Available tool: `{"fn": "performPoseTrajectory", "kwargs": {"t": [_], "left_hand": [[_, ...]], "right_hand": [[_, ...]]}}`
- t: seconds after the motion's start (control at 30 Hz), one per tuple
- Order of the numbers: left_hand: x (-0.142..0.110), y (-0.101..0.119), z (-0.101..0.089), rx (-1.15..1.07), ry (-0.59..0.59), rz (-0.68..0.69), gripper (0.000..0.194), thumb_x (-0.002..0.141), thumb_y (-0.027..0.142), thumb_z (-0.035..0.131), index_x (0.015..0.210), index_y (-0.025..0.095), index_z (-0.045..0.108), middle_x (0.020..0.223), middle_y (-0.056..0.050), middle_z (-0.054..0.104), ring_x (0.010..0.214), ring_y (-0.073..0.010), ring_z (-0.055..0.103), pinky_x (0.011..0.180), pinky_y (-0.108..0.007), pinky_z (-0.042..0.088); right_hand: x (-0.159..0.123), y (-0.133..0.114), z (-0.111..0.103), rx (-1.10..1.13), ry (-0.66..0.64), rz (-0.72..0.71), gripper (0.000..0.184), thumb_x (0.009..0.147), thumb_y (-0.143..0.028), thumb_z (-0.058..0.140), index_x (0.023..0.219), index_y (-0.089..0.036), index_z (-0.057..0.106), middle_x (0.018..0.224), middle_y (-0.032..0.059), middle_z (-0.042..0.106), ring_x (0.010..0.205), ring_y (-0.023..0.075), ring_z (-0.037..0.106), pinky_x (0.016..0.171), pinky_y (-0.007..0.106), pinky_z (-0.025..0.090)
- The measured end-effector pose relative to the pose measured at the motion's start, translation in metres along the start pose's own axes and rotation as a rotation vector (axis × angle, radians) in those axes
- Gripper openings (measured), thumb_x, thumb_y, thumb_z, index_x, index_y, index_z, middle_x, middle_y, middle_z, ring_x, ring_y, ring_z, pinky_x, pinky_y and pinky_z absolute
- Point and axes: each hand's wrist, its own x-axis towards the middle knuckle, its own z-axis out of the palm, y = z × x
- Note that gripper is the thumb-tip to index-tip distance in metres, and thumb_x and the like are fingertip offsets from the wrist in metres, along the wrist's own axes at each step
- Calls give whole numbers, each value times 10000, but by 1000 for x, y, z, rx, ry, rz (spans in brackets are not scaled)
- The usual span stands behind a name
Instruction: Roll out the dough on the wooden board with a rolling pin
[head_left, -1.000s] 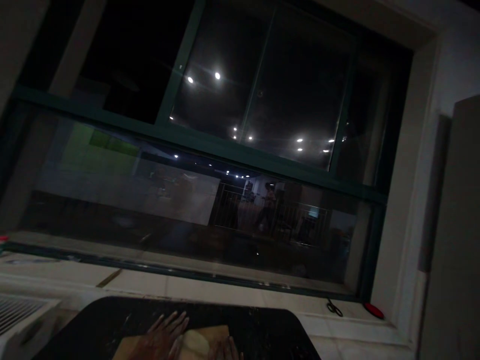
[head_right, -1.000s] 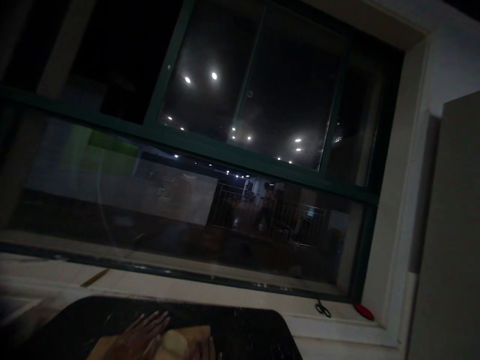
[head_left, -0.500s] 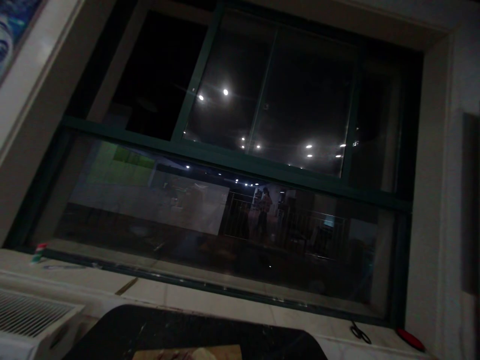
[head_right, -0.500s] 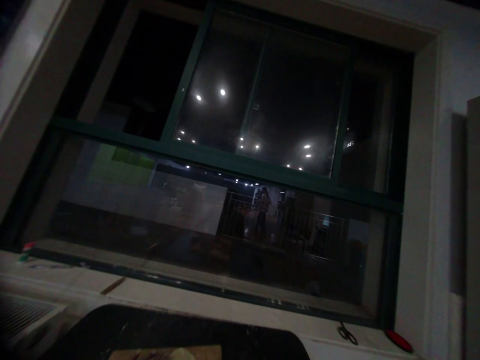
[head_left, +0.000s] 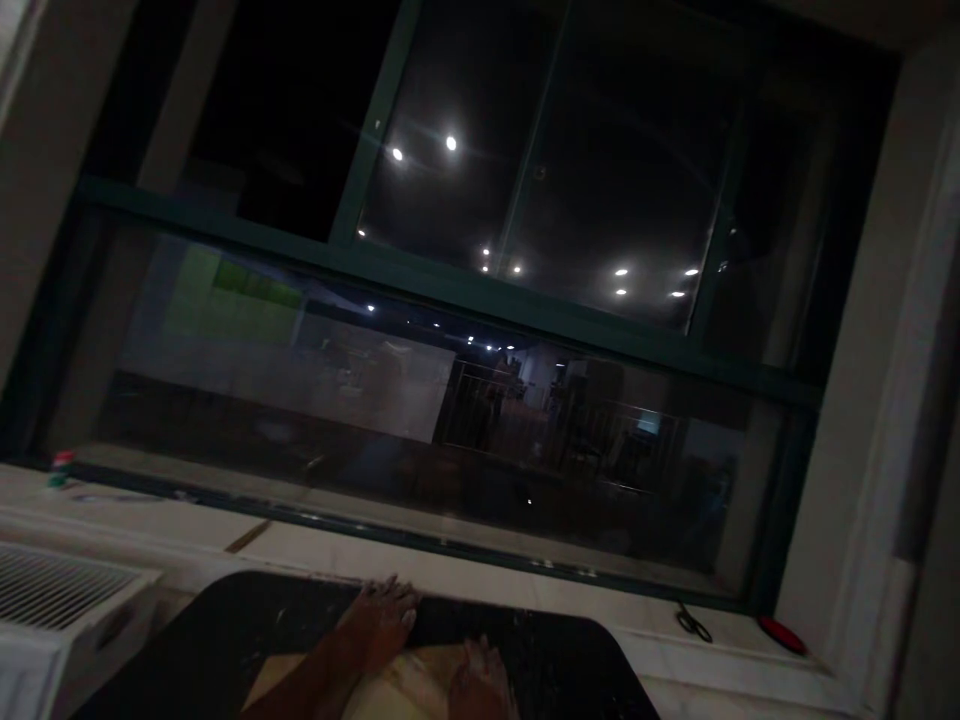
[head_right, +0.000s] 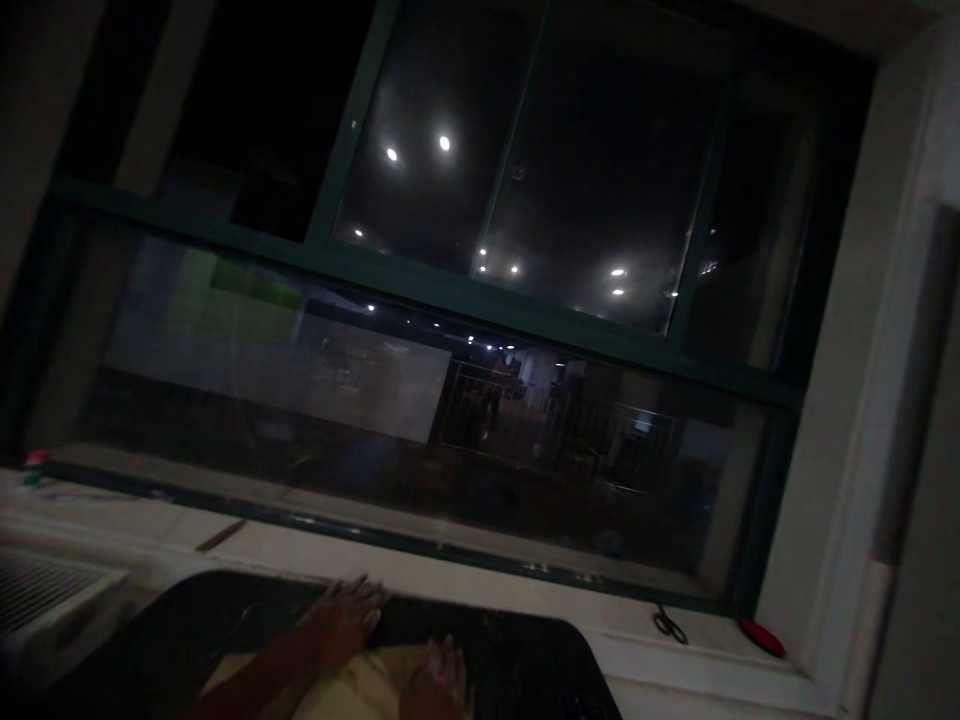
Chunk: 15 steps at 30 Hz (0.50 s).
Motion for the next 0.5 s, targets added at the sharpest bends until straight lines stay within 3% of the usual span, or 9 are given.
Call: {"fn": "performPoseTrajectory", "kwargs": {"t": [0.13,0.27,0.43,0.5], "left_hand": [[-27,-11,7,-39,42,5,483,981,247,465,1452,300,556,1504,-56,552,1412,-328,470,1148,-600,372],[-69,-6,-2,-40,120,18,451,1034,238,399,1459,288,544,1510,-35,546,1437,-265,446,1198,-534,337],[-129,19,-30,137,419,100,438,1057,247,402,1479,252,516,1499,-23,560,1372,-188,526,1151,-355,430],[-156,30,-41,207,469,123,475,1039,247,444,1512,237,471,1492,-15,570,1360,-176,537,1147,-319,434]], "right_hand": [[-14,-5,-21,-98,-68,-81,497,938,-138,359,1331,-239,647,1437,80,591,1327,280,573,1020,514,527],[-33,-5,-42,-88,-107,-169,497,968,-143,315,1336,-209,643,1436,93,589,1345,286,554,1040,530,512],[-58,-1,-32,-1,9,-169,476,1001,-158,316,1276,-264,690,1410,41,611,1355,260,544,1096,495,485],[-66,3,-24,66,37,-172,451,1009,-205,337,1278,-289,689,1410,19,608,1344,248,555,1108,469,484]]}}
